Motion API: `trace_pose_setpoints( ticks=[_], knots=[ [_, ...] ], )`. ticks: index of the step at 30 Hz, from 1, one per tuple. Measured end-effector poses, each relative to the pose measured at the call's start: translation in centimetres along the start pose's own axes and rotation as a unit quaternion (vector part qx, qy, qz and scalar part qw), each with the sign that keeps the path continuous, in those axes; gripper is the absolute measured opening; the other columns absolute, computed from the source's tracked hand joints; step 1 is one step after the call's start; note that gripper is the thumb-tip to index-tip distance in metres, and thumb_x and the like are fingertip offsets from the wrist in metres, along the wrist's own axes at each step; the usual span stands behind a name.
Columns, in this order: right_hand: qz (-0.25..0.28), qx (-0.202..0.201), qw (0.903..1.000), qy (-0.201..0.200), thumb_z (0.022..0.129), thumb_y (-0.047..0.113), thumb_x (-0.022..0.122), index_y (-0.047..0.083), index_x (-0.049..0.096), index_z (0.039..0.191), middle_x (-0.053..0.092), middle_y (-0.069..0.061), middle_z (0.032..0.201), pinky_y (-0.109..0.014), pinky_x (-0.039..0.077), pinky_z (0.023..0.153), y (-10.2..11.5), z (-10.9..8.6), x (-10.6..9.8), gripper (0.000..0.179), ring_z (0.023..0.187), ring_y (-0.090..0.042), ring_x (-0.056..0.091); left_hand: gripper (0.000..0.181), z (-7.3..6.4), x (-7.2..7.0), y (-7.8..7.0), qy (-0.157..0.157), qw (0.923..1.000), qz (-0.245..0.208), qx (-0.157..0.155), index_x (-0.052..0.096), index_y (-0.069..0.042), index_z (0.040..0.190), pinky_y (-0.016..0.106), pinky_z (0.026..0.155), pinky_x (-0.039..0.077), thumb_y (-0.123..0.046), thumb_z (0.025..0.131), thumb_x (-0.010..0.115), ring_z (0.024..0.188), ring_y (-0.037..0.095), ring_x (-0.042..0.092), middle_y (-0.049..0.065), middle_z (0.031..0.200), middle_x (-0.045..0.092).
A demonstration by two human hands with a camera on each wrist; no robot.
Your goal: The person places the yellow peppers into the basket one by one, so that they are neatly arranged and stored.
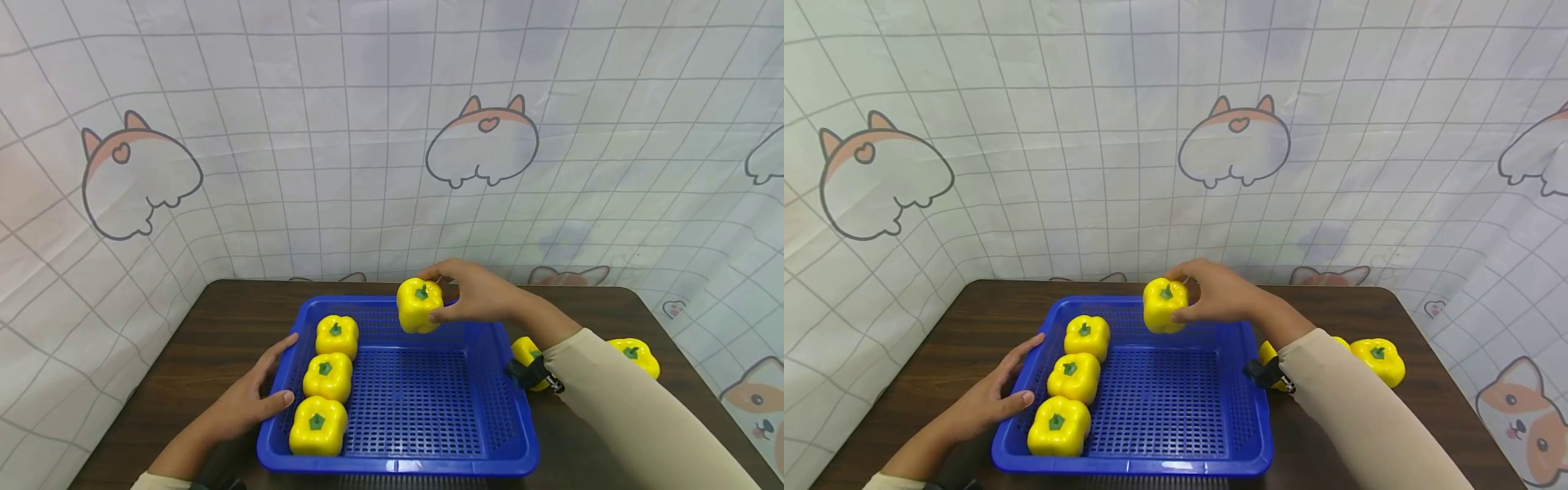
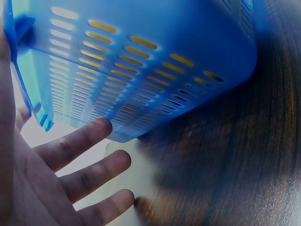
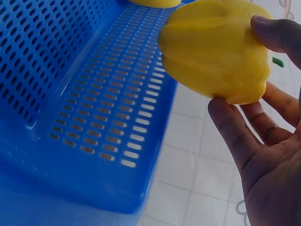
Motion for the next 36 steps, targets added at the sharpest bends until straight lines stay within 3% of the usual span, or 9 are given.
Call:
trace_pose_setpoints(
  ticks=[9,23,36],
  knots=[
    [0.028,-0.012,0.9995,0.011,0.073,0.027,0.081,0.013,0.052,0.127,0.051,0.003,0.118,-0.03,0.053,0.081,0.2,1.1,1.3,0.063,0.099,-0.015,0.058,0.075,0.0,0.0,0.1,-0.01,0.9997,0.011,-0.017,0.012,-0.04,0.147,0.037,0.069,0.056,-0.021,0.091,0.057,0.112,0.037,0.052,0.021,0.137,0.037],
    [0.041,0.005,0.9987,0.03,0.072,0.024,0.082,0.009,0.051,0.129,0.051,0.002,0.121,-0.03,0.052,0.082,0.5,2.0,3.3,0.066,0.103,-0.015,0.054,0.075,0.0,0.0,-0.2,-0.002,0.9999,0.009,-0.008,0.012,-0.039,0.148,0.036,0.067,0.057,-0.02,0.091,0.058,0.11,0.036,0.052,0.023,0.137,0.035],
    [0.004,0.01,0.999,0.042,0.073,0.029,0.081,0.011,0.054,0.127,0.052,0.005,0.115,-0.023,0.052,0.078,0.6,2.7,5.1,0.062,0.096,-0.013,0.054,0.075,0.0,0.0,-0.1,-0.007,0.9998,0.014,-0.009,0.013,-0.039,0.147,0.036,0.066,0.057,-0.019,0.091,0.058,0.108,0.036,0.054,0.024,0.136,0.036]
  ],
)
Point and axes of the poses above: each hand's wrist, its own z-axis towards the middle knuckle, its own x-axis out of the palm, y = z × x, the point moved 4 cm from there along z, towards the middle knuckle
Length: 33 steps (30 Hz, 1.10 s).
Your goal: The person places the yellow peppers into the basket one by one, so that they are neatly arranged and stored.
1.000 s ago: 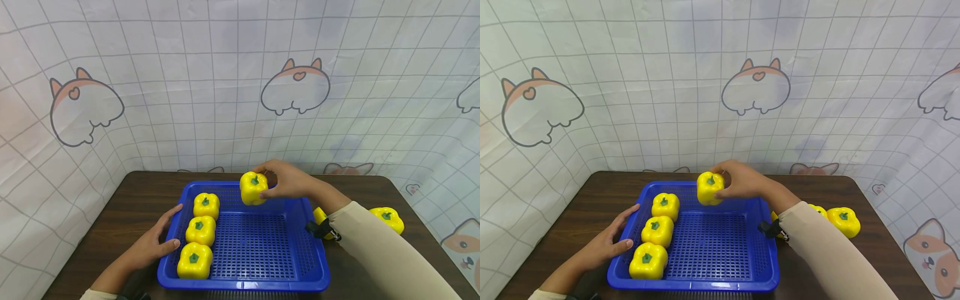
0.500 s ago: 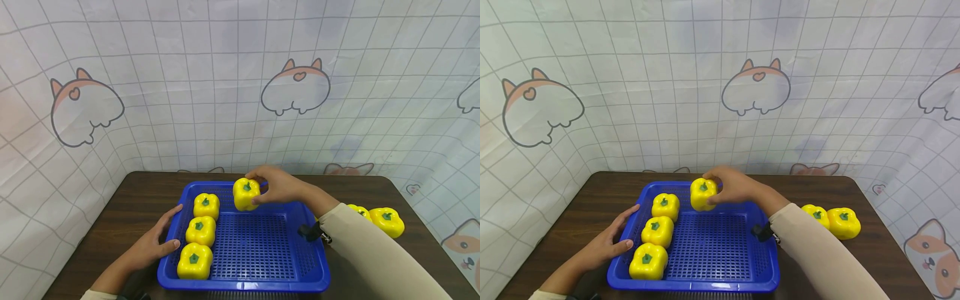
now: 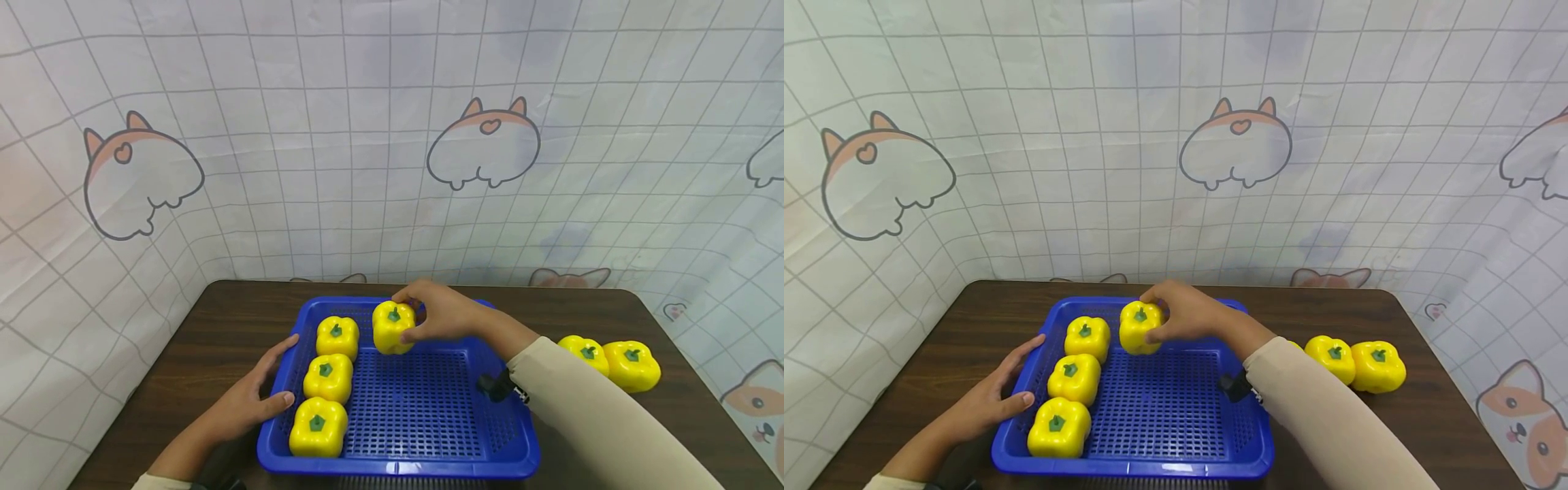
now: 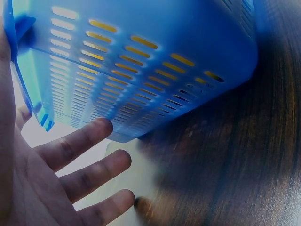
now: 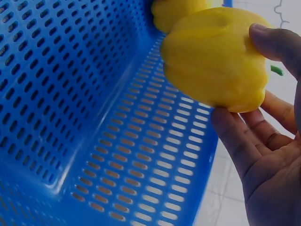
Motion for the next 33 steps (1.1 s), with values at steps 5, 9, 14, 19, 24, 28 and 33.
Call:
trace_pose_setpoints(
  ticks=[5,9,14,19,24,28,33],
  knots=[
    [-0.007,0.007,0.9999,0.006,0.073,0.03,0.081,0.011,0.055,0.127,0.053,0.006,0.112,-0.023,0.051,0.078,-0.1,0.3,0.8,0.063,0.095,-0.013,0.056,0.075,0.0,0.0,0.1,0.0,1.0,-0.001,0.003,0.013,-0.037,0.148,0.036,0.067,0.057,-0.019,0.091,0.058,0.109,0.036,0.054,0.024,0.136,0.036],
    [-0.013,0.017,0.9997,0.006,0.072,0.034,0.081,0.012,0.055,0.127,0.053,0.006,0.112,-0.02,0.05,0.077,-0.3,0.4,1.3,0.064,0.095,-0.011,0.055,0.076,0.0,0.0,0.2,-0.001,1.0,-0.004,0.001,0.012,-0.038,0.148,0.036,0.068,0.057,-0.019,0.091,0.058,0.11,0.037,0.053,0.022,0.137,0.036],
    [-0.006,0.026,0.9996,0.005,0.072,0.034,0.081,0.012,0.055,0.127,0.052,0.005,0.113,-0.019,0.049,0.077,-0.7,0.5,1.9,0.065,0.095,-0.009,0.054,0.076,0.1,0.0,0.3,-0.003,1.0,-0.006,-0.006,0.012,-0.039,0.148,0.036,0.068,0.056,-0.02,0.091,0.058,0.11,0.036,0.053,0.02,0.137,0.037],
    [-0.019,0.037,0.9991,0.003,0.072,0.035,0.081,0.012,0.054,0.129,0.053,0.005,0.116,-0.019,0.049,0.078,-0.9,0.8,2.6,0.067,0.097,-0.008,0.054,0.076,0.1,0.0,0.3,-0.004,1.0,-0.007,-0.003,0.011,-0.039,0.148,0.036,0.069,0.056,-0.02,0.091,0.058,0.11,0.036,0.053,0.019,0.136,0.037],
    [-0.03,0.045,0.9985,-0.005,0.072,0.036,0.081,0.011,0.054,0.13,0.052,0.004,0.117,-0.02,0.049,0.078,-0.8,1.0,3.1,0.069,0.097,-0.009,0.054,0.076,0.1,0.0,0.3,-0.005,1.0,-0.006,-0.004,0.012,-0.039,0.148,0.036,0.069,0.056,-0.021,0.091,0.058,0.11,0.036,0.053,0.019,0.137,0.037],
    [-0.033,0.05,0.9981,-0.012,0.072,0.037,0.081,0.01,0.054,0.13,0.053,0.003,0.116,-0.02,0.048,0.077,-0.7,1.2,3.5,0.069,0.095,-0.01,0.054,0.076,0.1,0.0,0.4,-0.006,1.0,-0.004,-0.005,0.011,-0.039,0.148,0.036,0.069,0.056,-0.021,0.091,0.058,0.11,0.036,0.053,0.019,0.137,0.037],
    [-0.041,0.056,0.9974,-0.021,0.072,0.036,0.08,0.011,0.055,0.129,0.054,0.003,0.114,-0.021,0.048,0.076,-0.6,1.4,3.8,0.067,0.096,-0.012,0.056,0.076,0.1,0.0,0.4,-0.006,1.0,-0.003,-0.006,0.012,-0.039,0.148,0.036,0.068,0.057,-0.021,0.091,0.058,0.11,0.036,0.053,0.019,0.137,0.037]
  ],
)
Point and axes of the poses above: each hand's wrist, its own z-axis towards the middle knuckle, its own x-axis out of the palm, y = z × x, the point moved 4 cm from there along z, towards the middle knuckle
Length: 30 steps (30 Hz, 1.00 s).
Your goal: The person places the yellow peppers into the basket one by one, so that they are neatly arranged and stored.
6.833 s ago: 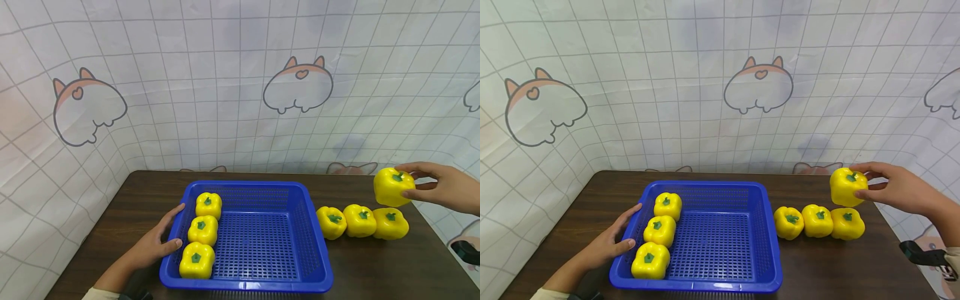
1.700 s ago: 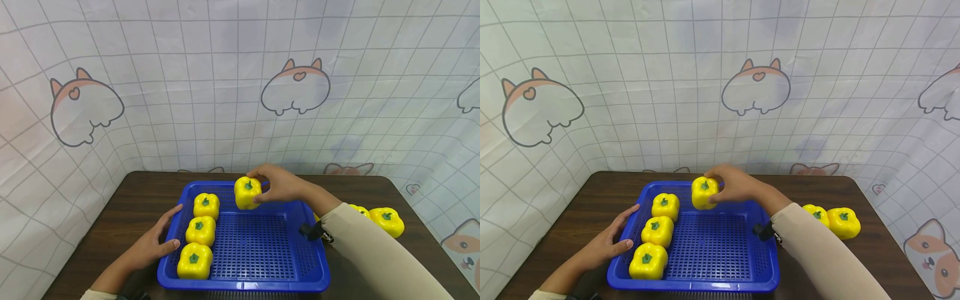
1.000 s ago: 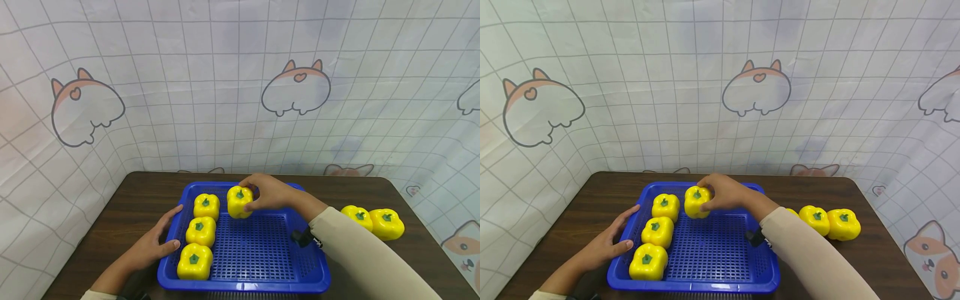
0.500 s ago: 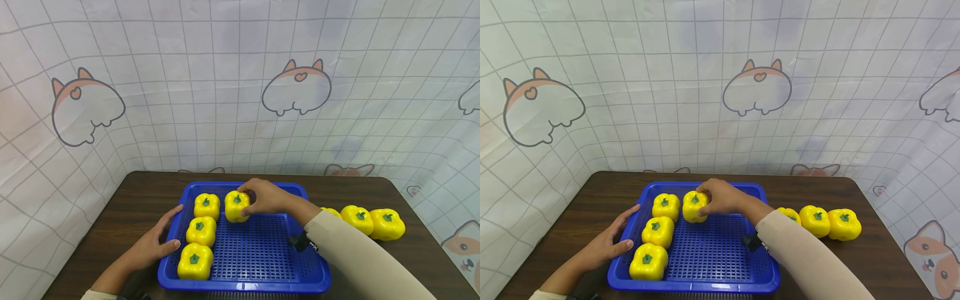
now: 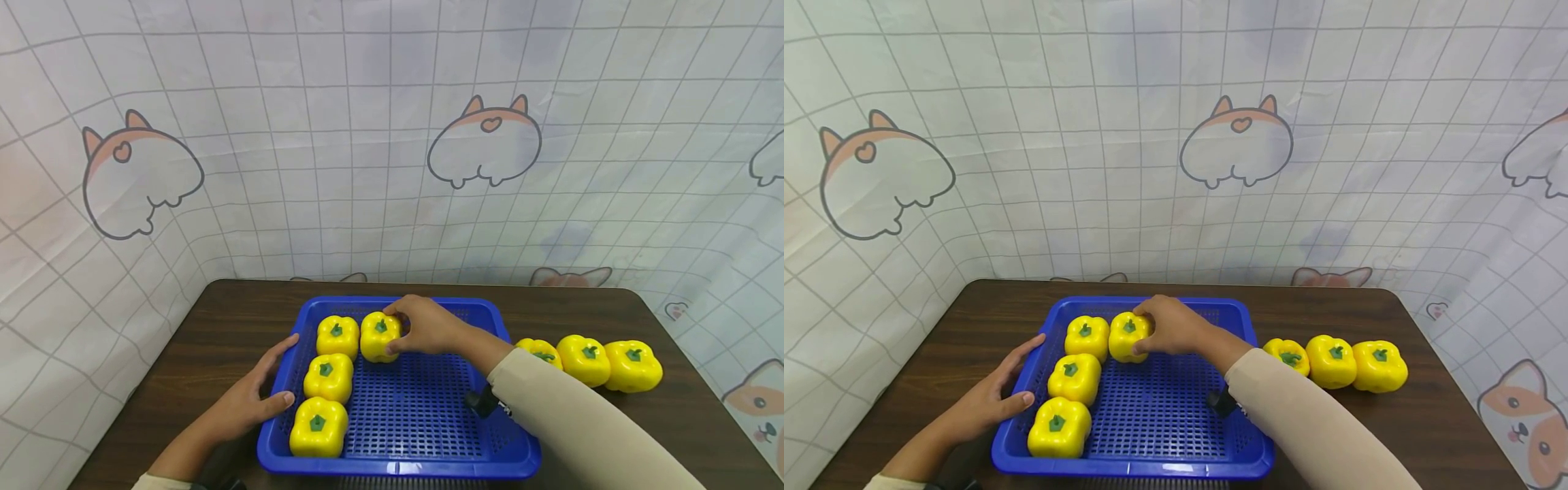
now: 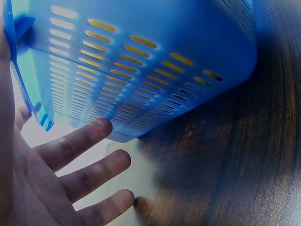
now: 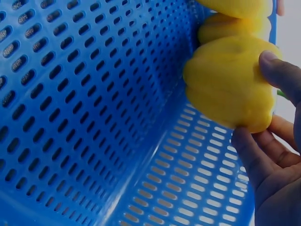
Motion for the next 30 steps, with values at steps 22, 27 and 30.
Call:
trace_pose_setpoints(
  ticks=[22,27,30],
  knots=[
    [-0.038,0.006,0.9992,-0.01,0.072,0.043,0.079,0.012,0.057,0.128,0.053,0.001,0.117,-0.024,0.048,0.078,0.4,0.08,0.88,0.067,0.096,-0.011,0.053,0.076,0.0,-0.02,0.05,0.004,1.0,-0.007,0.002,0.011,-0.04,0.148,0.036,0.069,0.056,-0.02,0.091,0.057,0.113,0.038,0.051,0.019,0.139,0.034],
    [-0.034,0.014,0.9993,-0.006,0.071,0.043,0.079,0.013,0.054,0.131,0.051,-0.001,0.12,-0.024,0.048,0.079,0.51,-0.14,0.64,0.071,0.101,-0.014,0.055,0.076,0.04,-0.07,0.14,0.002,1.0,-0.004,-0.001,0.011,-0.041,0.148,0.037,0.069,0.056,-0.021,0.091,0.058,0.113,0.038,0.05,0.018,0.14,0.034],
    [-0.02,0.024,0.9995,-0.002,0.071,0.044,0.079,0.015,0.053,0.132,0.049,-0.001,0.123,-0.026,0.049,0.08,0.53,-0.43,0.21,0.072,0.105,-0.017,0.056,0.076,0.03,-0.09,0.14,0.004,1.0,-0.004,0.0,0.011,-0.04,0.148,0.037,0.07,0.056,-0.021,0.091,0.057,0.113,0.038,0.05,0.018,0.139,0.034]
  ],
)
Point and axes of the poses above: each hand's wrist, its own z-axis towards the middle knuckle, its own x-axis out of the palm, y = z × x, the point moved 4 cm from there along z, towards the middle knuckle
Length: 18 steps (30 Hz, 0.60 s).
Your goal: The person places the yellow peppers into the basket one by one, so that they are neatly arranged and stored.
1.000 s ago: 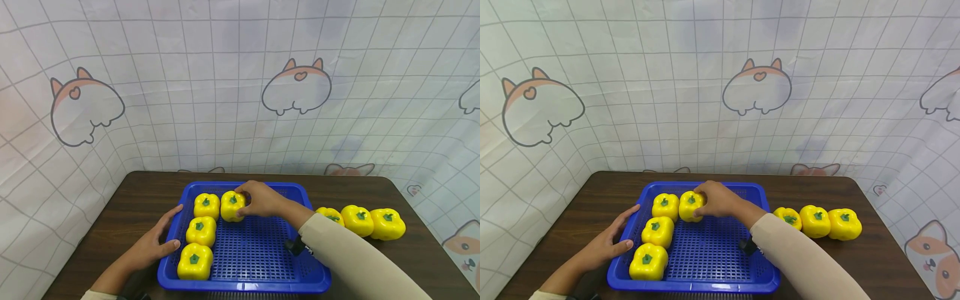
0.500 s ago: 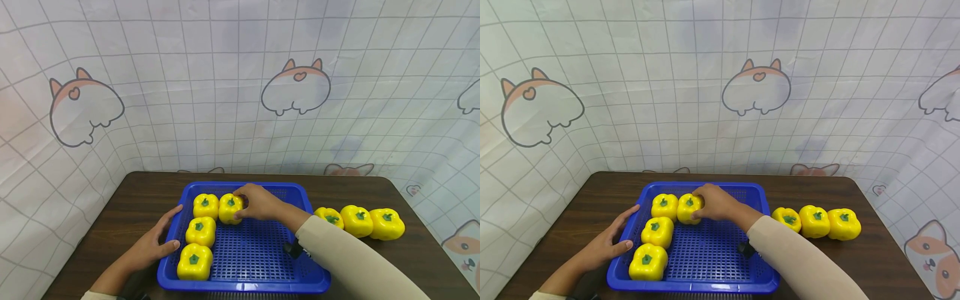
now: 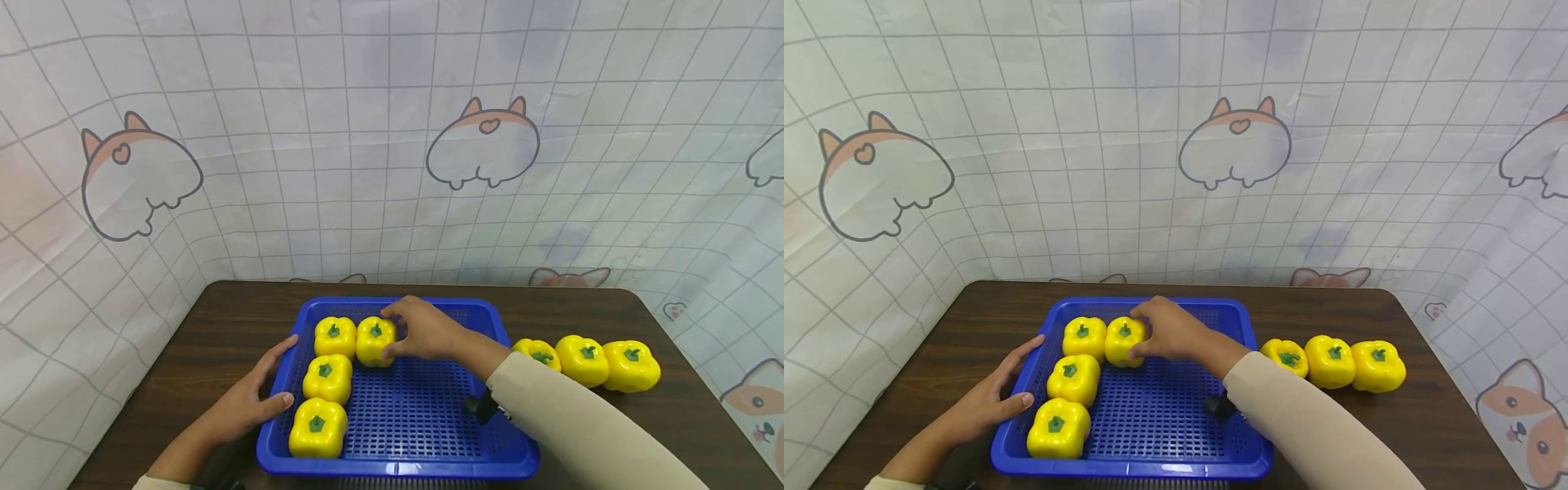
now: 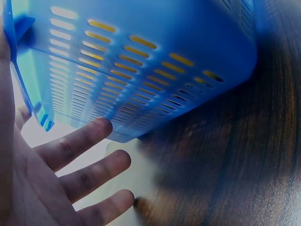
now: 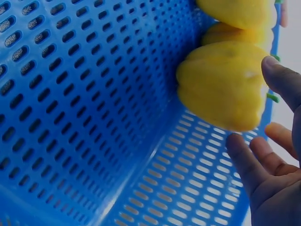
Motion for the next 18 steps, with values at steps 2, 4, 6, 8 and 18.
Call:
trace_pose_setpoints(
  ticks=[2,4,6,8,18],
  knots=[
    [0.003,0.006,1.0,0.002,0.071,0.046,0.079,0.016,0.053,0.132,0.048,-0.002,0.125,-0.028,0.05,0.081,0.0,-0.3,-0.4,0.072,0.107,-0.018,0.056,0.076,0.0,0.0,0.0,0.002,1.0,-0.001,0.001,0.011,-0.04,0.148,0.037,0.07,0.056,-0.021,0.091,0.057,0.113,0.038,0.051,0.019,0.139,0.035],
    [0.003,0.008,0.9999,0.006,0.072,0.046,0.078,0.016,0.053,0.131,0.048,-0.002,0.127,-0.03,0.05,0.083,0.0,-0.6,-0.8,0.071,0.109,-0.019,0.055,0.076,0.0,0.0,-0.1,0.002,1.0,-0.001,0.001,0.011,-0.04,0.148,0.036,0.07,0.056,-0.021,0.091,0.057,0.112,0.037,0.051,0.019,0.138,0.035],
    [-0.003,0.006,0.9999,0.012,0.073,0.047,0.077,0.016,0.054,0.131,0.048,-0.002,0.128,-0.032,0.05,0.085,0.0,-0.9,-1.1,0.069,0.11,-0.02,0.055,0.076,-0.1,0.0,-0.1,0.0,1.0,0.001,0.001,0.011,-0.04,0.148,0.036,0.069,0.056,-0.021,0.091,0.057,0.112,0.037,0.051,0.019,0.138,0.036],
    [-0.007,0.003,0.9998,0.018,0.074,0.046,0.076,0.016,0.053,0.131,0.048,-0.002,0.129,-0.034,0.049,0.086,-0.1,-1.1,-1.5,0.068,0.112,-0.021,0.054,0.076,-0.1,0.0,-0.1,-0.001,1.0,0.002,0.001,0.011,-0.04,0.148,0.036,0.069,0.056,-0.021,0.091,0.057,0.111,0.037,0.052,0.019,0.137,0.036],
    [-0.013,-0.006,0.9998,0.011,0.074,0.05,0.075,0.02,0.053,0.131,0.049,0.003,0.128,-0.036,0.046,0.089,-0.7,-3.2,-4.3,0.068,0.115,-0.02,0.051,0.075,-0.1,0.0,-0.2,-0.006,0.9999,0.01,-0.011,0.012,-0.042,0.147,0.036,0.068,0.057,-0.022,0.091,0.058,0.111,0.036,0.052,0.018,0.137,0.037]
  ],
)
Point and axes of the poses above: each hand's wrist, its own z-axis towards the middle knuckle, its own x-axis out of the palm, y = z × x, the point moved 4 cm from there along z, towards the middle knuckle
